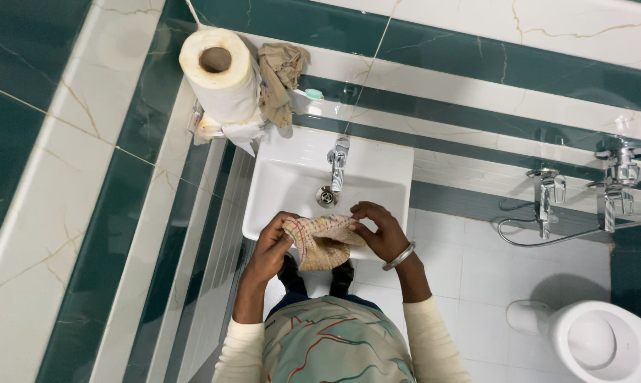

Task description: The person wipes the faucet and the top surface of the sink with a cloth, repeatedly scrubbing different parts of the metal fixture and the white ceramic basin.

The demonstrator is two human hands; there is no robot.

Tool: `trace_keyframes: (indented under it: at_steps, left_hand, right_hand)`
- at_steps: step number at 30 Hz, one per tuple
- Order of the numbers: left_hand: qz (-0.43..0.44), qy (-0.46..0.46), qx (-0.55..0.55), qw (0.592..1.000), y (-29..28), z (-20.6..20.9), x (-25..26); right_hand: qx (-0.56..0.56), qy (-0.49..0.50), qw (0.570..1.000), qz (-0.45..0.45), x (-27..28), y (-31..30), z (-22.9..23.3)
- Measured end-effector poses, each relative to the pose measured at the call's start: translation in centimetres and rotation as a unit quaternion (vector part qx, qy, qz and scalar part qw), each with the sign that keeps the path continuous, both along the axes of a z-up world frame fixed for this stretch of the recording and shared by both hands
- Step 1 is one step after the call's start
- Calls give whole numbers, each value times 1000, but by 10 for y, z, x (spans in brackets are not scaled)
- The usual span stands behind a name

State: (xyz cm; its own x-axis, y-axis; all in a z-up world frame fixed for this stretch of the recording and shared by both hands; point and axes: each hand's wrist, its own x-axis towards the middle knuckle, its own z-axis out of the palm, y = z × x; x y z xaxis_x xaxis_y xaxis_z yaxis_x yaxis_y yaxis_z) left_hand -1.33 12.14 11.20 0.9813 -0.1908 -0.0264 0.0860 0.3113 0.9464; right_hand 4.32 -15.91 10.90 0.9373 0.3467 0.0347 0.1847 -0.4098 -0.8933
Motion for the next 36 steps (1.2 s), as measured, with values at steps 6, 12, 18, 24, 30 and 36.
trace_keyframes:
  at_steps: [6,12,18,24,30,36]
  left_hand:
    - [62,-11,133,989,20,-19,17]
    - [117,64,-9,991,16,-50,39]
    - [126,122,17,984,28,-46,58]
    - [231,133,-87,960,-5,-23,120]
    - [143,26,293,945,-73,-23,148]
    - [89,98,149,980,-98,-62,170]
  right_hand:
    - [58,13,998,30,-7,-16,-2]
    - [-18,72,996,44,-8,17,9]
    - [14,191,977,-97,21,29,36]
    - [27,-19,987,-157,104,32,26]
    - [-194,-167,947,-192,141,52,-5]
    - [-104,-124,987,-21,113,53,-48]
